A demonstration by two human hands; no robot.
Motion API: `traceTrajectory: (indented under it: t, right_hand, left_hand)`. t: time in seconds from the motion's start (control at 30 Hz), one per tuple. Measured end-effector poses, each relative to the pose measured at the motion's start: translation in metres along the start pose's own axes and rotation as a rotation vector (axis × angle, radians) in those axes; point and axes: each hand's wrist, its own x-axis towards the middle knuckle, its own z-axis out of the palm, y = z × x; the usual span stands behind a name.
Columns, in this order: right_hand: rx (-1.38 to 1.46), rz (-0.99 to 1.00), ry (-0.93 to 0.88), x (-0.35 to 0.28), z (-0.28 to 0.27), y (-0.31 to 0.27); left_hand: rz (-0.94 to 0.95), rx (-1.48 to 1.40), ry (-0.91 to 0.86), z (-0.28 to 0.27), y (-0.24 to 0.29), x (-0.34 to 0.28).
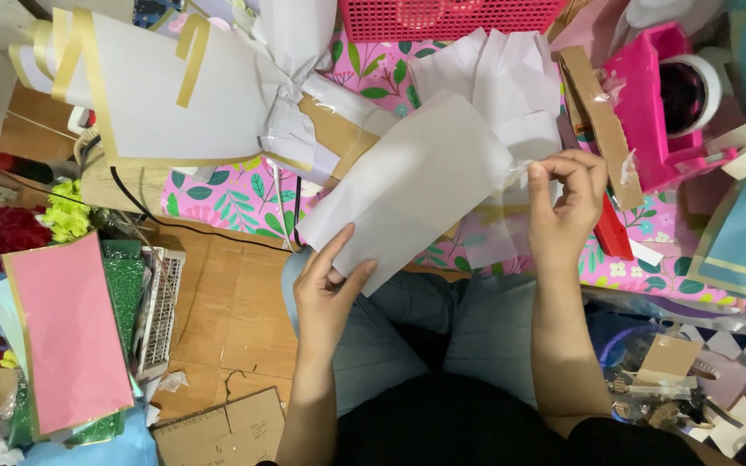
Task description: The person sits on the floor and wraps a rectangular cardboard box with white paper and gold tape. They fold the paper around the box, secure it with tape, and use a red utility knife to trim the excess paper.
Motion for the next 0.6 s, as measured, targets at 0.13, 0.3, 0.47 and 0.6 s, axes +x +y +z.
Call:
traceTrajectory:
  t: [0.13,0.3,0.47,0.6]
  right_hand:
    - [-0.009,0.01,0.028,0.007,-0.008,0.0]
    - [-0.047,-0.005,0.075,0.012,-0.022,0.007]
    - [-0.059,0.007,0.102,0.012,-0.026,0.017]
    - [-0.189,0.051,0.155,0.017,-0.03,0.018]
  left_hand:
    - [0.01,0.018,-0.004,0.003,0.005,0.0]
    - [0.014,0.045,-0.024,0.005,0.013,0.001]
    - [0.029,0.038,-0.032,0.008,0.014,0.002]
    - [0.064,0.134,-0.101,0.005,0.031,0.003]
